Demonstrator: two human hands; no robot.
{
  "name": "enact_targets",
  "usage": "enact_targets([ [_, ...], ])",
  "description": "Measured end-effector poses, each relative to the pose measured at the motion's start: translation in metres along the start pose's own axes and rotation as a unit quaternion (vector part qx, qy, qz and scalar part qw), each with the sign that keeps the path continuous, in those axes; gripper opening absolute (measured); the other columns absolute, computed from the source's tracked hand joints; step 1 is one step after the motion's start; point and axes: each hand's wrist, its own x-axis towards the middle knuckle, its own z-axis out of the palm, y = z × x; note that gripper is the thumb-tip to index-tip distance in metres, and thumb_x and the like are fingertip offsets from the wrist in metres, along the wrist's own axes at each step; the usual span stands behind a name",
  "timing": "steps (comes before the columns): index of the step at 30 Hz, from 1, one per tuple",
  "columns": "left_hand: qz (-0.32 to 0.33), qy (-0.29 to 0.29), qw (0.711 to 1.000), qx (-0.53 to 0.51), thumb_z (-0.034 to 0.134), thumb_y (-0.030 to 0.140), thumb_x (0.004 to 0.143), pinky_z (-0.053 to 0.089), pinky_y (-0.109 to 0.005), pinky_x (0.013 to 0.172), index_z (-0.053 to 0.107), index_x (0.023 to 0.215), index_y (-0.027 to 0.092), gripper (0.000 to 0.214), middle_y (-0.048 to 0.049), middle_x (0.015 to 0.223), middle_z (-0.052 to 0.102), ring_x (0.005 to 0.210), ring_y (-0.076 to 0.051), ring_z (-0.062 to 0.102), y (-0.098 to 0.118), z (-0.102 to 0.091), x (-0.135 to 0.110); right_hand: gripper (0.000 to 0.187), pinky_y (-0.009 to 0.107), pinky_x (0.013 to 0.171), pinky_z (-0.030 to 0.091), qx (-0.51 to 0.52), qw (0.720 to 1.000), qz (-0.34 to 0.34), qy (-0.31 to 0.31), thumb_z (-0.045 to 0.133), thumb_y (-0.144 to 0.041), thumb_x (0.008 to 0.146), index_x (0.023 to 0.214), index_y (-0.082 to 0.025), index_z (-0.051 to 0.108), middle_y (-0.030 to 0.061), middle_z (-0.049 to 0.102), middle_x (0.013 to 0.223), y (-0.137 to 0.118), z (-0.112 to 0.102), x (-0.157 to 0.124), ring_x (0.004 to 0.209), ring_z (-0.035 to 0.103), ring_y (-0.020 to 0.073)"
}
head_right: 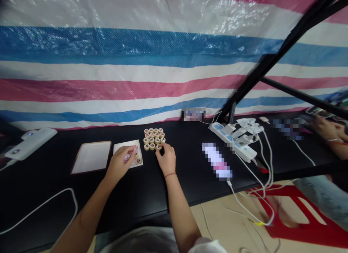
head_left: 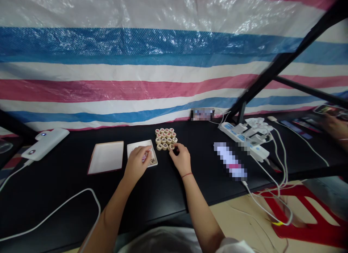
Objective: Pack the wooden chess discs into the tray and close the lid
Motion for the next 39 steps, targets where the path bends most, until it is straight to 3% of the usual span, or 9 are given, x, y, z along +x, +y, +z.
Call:
enact_targets([
  [5,-0.006,-0.007,1.000,-0.022,0.048,0.026,0.090,0.047,-0.034,0.086,0.066,0.101,0.023,0.021,-0.0061,0.096,0.070,0.092,-0.020,0.064,0.001,0.000,0.000,0.016,0.033,0.074,0.044,-0.037,0.999,-0.018,-0.026,0.055,-0.026,0.080,0.093,-0.019,0.061,0.0066,0.065,0.089,0.002,0.005,-0.001,0.077,0.054,0.0207],
  [26,0.005,-0.012,1.000,-0.004,0.047,0.027,0.091,0.048,-0.034,0.084,0.068,0.097,0.022,0.022,-0.0063,0.095,0.071,0.090,-0.021,0.064,-0.009,0.003,0.001,0.013,0.032,0.074,0.043,-0.049,0.998,-0.016,-0.024,0.055,-0.025,0.082,0.093,-0.020,0.059,0.0056,0.063,0.089,-0.001,0.006,0.001,0.076,0.053,0.0199],
  [32,-0.040,0.010,0.996,0.081,0.047,0.022,0.087,0.046,-0.033,0.082,0.069,0.089,0.022,0.022,-0.0062,0.092,0.072,0.085,-0.022,0.065,-0.021,-0.004,0.003,0.018,0.033,0.076,0.046,0.020,0.998,-0.042,0.037,0.050,-0.027,0.086,0.096,-0.018,0.061,0.0070,0.063,0.087,-0.016,-0.002,-0.001,0.079,0.057,0.0205],
  [35,-0.068,-0.017,0.988,0.140,0.048,0.021,0.086,0.043,-0.034,0.080,0.070,0.087,0.022,0.022,-0.0057,0.092,0.072,0.087,-0.023,0.064,-0.022,-0.007,0.001,0.021,0.030,0.077,0.049,0.084,0.993,-0.070,-0.031,0.044,-0.029,0.092,0.097,-0.020,0.063,0.0055,0.068,0.088,-0.031,-0.001,-0.007,0.079,0.062,0.0182],
  [39,-0.092,-0.117,0.965,0.218,0.046,0.032,0.091,0.038,-0.036,0.081,0.070,0.097,0.024,0.026,-0.0058,0.097,0.071,0.094,-0.024,0.061,-0.016,-0.005,-0.001,0.027,0.026,0.079,0.050,0.073,0.977,-0.100,-0.176,0.042,-0.033,0.096,0.109,-0.026,0.065,0.0025,0.071,0.103,-0.049,0.005,-0.015,0.089,0.067,0.0169],
])
